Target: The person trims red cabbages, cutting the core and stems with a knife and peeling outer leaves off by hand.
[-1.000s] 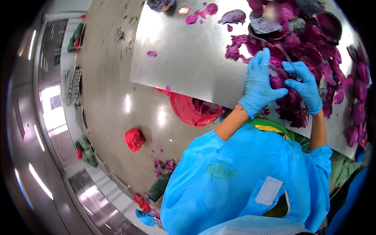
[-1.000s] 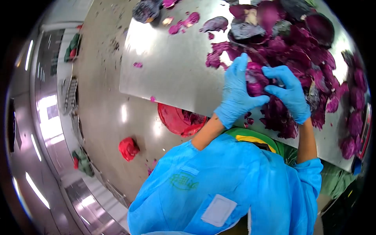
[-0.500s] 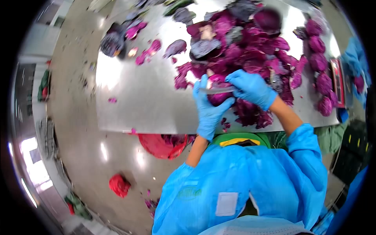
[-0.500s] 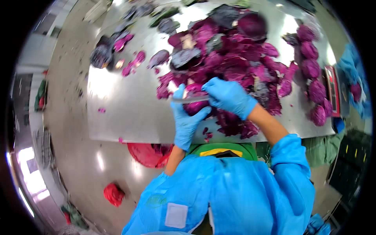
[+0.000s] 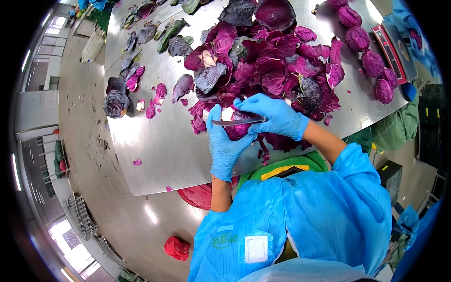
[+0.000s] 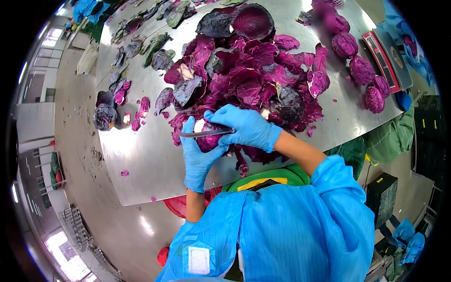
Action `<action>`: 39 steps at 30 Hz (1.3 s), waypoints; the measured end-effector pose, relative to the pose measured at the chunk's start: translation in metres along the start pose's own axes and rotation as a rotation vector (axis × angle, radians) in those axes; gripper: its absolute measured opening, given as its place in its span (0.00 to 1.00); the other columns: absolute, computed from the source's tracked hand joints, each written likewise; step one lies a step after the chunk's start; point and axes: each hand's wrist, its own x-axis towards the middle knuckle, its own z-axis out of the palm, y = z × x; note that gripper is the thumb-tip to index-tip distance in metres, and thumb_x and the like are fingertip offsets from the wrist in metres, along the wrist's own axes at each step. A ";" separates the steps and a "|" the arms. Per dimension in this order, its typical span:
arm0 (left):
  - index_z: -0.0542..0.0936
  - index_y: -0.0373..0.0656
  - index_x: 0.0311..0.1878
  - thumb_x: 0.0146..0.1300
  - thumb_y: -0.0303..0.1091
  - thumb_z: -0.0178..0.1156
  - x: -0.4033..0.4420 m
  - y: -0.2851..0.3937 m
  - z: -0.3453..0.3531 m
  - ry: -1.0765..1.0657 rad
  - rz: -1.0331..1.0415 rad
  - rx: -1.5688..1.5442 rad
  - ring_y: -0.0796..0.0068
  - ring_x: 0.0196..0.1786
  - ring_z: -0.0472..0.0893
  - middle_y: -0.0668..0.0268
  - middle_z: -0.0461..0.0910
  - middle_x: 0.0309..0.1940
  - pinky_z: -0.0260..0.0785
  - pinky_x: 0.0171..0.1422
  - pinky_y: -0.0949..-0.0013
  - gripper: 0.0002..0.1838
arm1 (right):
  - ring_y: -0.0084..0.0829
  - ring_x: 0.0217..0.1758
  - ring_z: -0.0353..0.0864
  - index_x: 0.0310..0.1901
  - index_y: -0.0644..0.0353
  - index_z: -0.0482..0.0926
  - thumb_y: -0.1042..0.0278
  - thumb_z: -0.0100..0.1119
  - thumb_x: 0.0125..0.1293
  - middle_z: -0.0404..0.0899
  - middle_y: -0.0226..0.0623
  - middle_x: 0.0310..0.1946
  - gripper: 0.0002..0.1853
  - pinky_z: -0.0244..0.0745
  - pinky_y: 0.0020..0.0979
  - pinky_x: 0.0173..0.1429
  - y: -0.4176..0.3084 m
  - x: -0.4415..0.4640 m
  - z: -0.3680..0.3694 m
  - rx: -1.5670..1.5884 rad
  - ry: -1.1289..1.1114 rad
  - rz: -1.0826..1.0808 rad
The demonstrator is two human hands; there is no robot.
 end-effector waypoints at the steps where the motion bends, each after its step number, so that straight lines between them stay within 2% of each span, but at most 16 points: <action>1: 0.58 0.38 0.74 0.38 0.43 0.82 0.003 -0.001 -0.001 -0.026 0.043 0.000 0.55 0.72 0.64 0.51 0.62 0.69 0.58 0.75 0.56 0.60 | 0.36 0.52 0.80 0.63 0.55 0.77 0.65 0.75 0.53 0.79 0.38 0.49 0.33 0.77 0.31 0.55 0.002 0.004 0.000 -0.017 -0.063 0.034; 4: 0.58 0.39 0.74 0.38 0.43 0.82 0.006 0.011 -0.006 -0.073 0.040 0.085 0.53 0.71 0.65 0.51 0.62 0.69 0.59 0.75 0.55 0.60 | 0.36 0.44 0.81 0.62 0.53 0.77 0.61 0.72 0.57 0.79 0.36 0.40 0.29 0.77 0.36 0.45 0.017 0.023 -0.011 -0.073 -0.222 0.002; 9: 0.58 0.39 0.74 0.36 0.43 0.83 0.007 -0.008 0.004 -0.026 0.101 0.047 0.51 0.71 0.65 0.52 0.62 0.70 0.59 0.75 0.54 0.62 | 0.33 0.34 0.81 0.56 0.62 0.75 0.56 0.57 0.66 0.77 0.36 0.38 0.22 0.77 0.35 0.33 0.017 0.023 -0.004 -0.842 -0.334 -0.359; 16: 0.61 0.38 0.73 0.35 0.45 0.83 0.013 -0.008 0.001 -0.058 0.175 0.055 0.53 0.72 0.63 0.53 0.64 0.70 0.56 0.77 0.53 0.60 | 0.33 0.30 0.79 0.40 0.58 0.75 0.58 0.61 0.59 0.76 0.37 0.34 0.14 0.75 0.34 0.28 0.031 0.042 0.001 -0.780 -0.093 -0.516; 18: 0.61 0.38 0.73 0.37 0.46 0.82 0.011 0.003 -0.007 -0.113 0.188 0.029 0.53 0.72 0.63 0.54 0.63 0.71 0.55 0.77 0.53 0.59 | 0.34 0.27 0.78 0.34 0.56 0.74 0.58 0.62 0.58 0.76 0.36 0.32 0.11 0.74 0.34 0.26 0.025 0.048 -0.001 -0.935 -0.084 -0.278; 19: 0.60 0.38 0.74 0.37 0.45 0.81 0.002 0.009 -0.011 -0.171 0.090 0.022 0.52 0.75 0.61 0.51 0.61 0.72 0.54 0.78 0.54 0.60 | 0.35 0.26 0.78 0.30 0.55 0.72 0.57 0.61 0.60 0.75 0.37 0.29 0.12 0.74 0.33 0.25 0.041 0.060 -0.018 -0.920 0.180 -0.331; 21: 0.59 0.40 0.74 0.36 0.47 0.82 -0.015 -0.006 -0.013 -0.162 0.094 -0.033 0.51 0.78 0.54 0.50 0.57 0.74 0.49 0.80 0.53 0.62 | 0.39 0.31 0.80 0.44 0.56 0.79 0.65 0.62 0.64 0.76 0.38 0.31 0.09 0.78 0.33 0.33 0.050 0.079 -0.059 -0.909 0.467 -0.187; 22: 0.58 0.41 0.75 0.36 0.48 0.82 -0.025 -0.014 -0.016 -0.125 0.092 -0.066 0.51 0.79 0.52 0.49 0.55 0.75 0.47 0.81 0.52 0.63 | 0.39 0.36 0.82 0.54 0.57 0.80 0.68 0.63 0.64 0.79 0.40 0.37 0.16 0.80 0.31 0.43 0.041 0.082 -0.074 -0.570 0.585 -0.188; 24: 0.54 0.42 0.77 0.38 0.47 0.82 -0.043 -0.024 -0.023 -0.116 -0.010 -0.155 0.54 0.81 0.45 0.50 0.50 0.77 0.42 0.82 0.53 0.64 | 0.35 0.42 0.84 0.57 0.59 0.79 0.65 0.64 0.66 0.82 0.42 0.42 0.19 0.79 0.30 0.49 0.012 0.067 -0.075 -0.410 0.458 0.165; 25: 0.53 0.42 0.77 0.40 0.44 0.82 -0.049 -0.030 -0.021 -0.088 -0.054 -0.299 0.56 0.81 0.46 0.51 0.49 0.78 0.41 0.82 0.55 0.63 | 0.44 0.40 0.84 0.56 0.57 0.80 0.59 0.65 0.65 0.82 0.45 0.39 0.19 0.80 0.37 0.47 0.025 0.052 -0.066 -0.346 0.365 0.086; 28: 0.49 0.40 0.79 0.45 0.37 0.80 -0.053 -0.018 -0.003 0.197 -0.355 -0.586 0.62 0.80 0.49 0.55 0.49 0.78 0.40 0.83 0.58 0.62 | 0.40 0.47 0.86 0.52 0.61 0.83 0.47 0.66 0.64 0.85 0.49 0.44 0.25 0.79 0.35 0.53 0.025 0.001 -0.012 0.018 -0.034 0.285; 30: 0.52 0.36 0.77 0.45 0.34 0.81 -0.058 -0.021 0.003 0.185 -0.480 -0.667 0.62 0.77 0.56 0.55 0.53 0.77 0.47 0.81 0.61 0.60 | 0.42 0.47 0.84 0.54 0.63 0.81 0.42 0.67 0.62 0.83 0.50 0.43 0.31 0.76 0.36 0.53 0.004 -0.010 0.010 0.221 -0.146 0.664; 32: 0.55 0.34 0.76 0.44 0.34 0.81 -0.051 -0.003 0.000 0.117 -0.483 -0.676 0.62 0.76 0.59 0.54 0.55 0.76 0.50 0.80 0.61 0.58 | 0.29 0.40 0.79 0.58 0.59 0.80 0.46 0.71 0.59 0.83 0.41 0.40 0.31 0.76 0.32 0.50 0.014 -0.026 0.040 0.229 -0.023 0.590; 36: 0.57 0.38 0.76 0.39 0.36 0.81 -0.048 -0.005 -0.001 0.159 0.040 -0.094 0.52 0.77 0.58 0.50 0.56 0.75 0.50 0.79 0.54 0.59 | 0.29 0.44 0.79 0.63 0.58 0.75 0.45 0.73 0.57 0.80 0.42 0.46 0.37 0.75 0.32 0.50 0.006 -0.028 0.035 0.052 -0.027 0.418; 38: 0.57 0.39 0.76 0.37 0.38 0.81 -0.040 0.002 -0.002 0.118 0.041 0.005 0.48 0.78 0.55 0.47 0.54 0.75 0.50 0.79 0.50 0.61 | 0.30 0.47 0.79 0.67 0.58 0.72 0.45 0.73 0.55 0.78 0.43 0.49 0.41 0.75 0.31 0.50 0.009 -0.028 0.038 0.017 0.124 0.177; 39: 0.57 0.39 0.76 0.37 0.38 0.81 -0.036 0.001 -0.002 0.095 0.052 0.017 0.48 0.78 0.54 0.47 0.54 0.75 0.50 0.79 0.50 0.61 | 0.37 0.52 0.80 0.70 0.56 0.67 0.42 0.72 0.55 0.76 0.46 0.53 0.45 0.76 0.35 0.55 0.000 -0.022 0.030 0.014 -0.026 0.317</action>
